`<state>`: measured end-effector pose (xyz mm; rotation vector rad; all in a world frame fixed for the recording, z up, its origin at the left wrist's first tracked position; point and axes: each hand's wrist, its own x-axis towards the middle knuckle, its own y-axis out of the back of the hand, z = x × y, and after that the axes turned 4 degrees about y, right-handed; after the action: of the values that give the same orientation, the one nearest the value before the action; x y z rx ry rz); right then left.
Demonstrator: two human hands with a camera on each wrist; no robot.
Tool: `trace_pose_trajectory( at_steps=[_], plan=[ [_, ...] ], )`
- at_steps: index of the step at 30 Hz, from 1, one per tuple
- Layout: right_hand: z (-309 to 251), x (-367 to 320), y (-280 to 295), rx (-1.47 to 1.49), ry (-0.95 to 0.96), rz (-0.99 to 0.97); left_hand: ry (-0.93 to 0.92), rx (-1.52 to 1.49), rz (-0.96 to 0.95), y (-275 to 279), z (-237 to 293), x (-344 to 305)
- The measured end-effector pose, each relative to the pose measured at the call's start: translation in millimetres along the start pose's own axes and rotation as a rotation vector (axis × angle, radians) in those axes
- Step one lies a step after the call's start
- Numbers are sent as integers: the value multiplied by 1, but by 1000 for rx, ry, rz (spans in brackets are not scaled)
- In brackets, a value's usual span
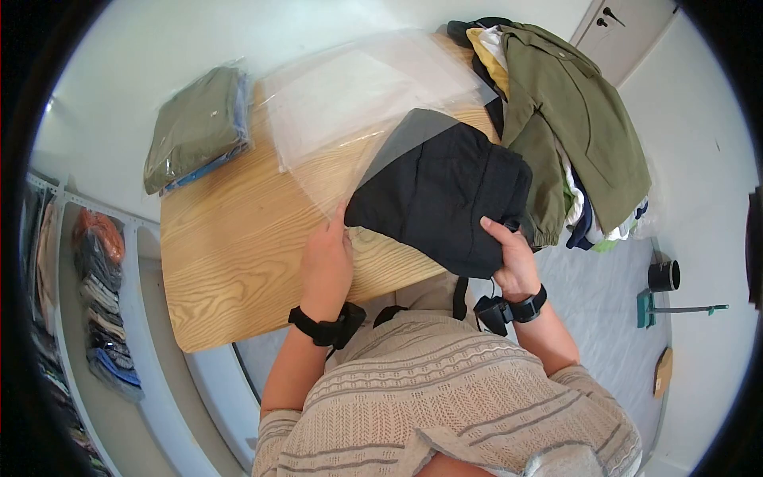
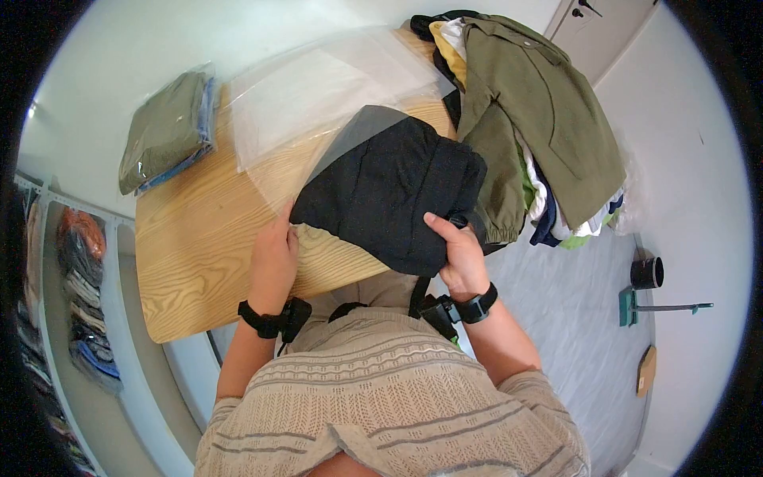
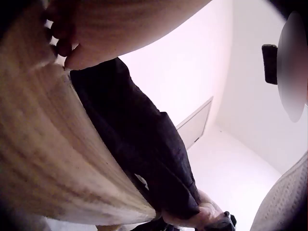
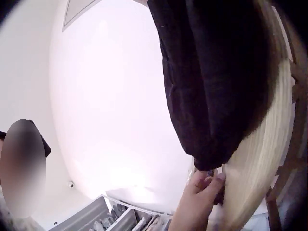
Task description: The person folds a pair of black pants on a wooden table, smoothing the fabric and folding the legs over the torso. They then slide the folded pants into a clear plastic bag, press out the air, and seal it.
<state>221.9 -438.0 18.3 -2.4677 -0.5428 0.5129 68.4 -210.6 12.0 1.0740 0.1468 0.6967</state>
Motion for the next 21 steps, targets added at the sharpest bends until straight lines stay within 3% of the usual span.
trace_pose_trajectory(
  at_steps=[6, 11, 21],
  plan=[
    [4, -2, -1, -6, -8, 11, 86, -7, 5, 2, 7, -3],
    [4, -5, -5, -8, -21, 21, -18, -105, 75, -5, 0, 0],
    [5, -1, -15, 8, -13, 24, -8, -165, 157, 2, 16, 1]
  ],
)
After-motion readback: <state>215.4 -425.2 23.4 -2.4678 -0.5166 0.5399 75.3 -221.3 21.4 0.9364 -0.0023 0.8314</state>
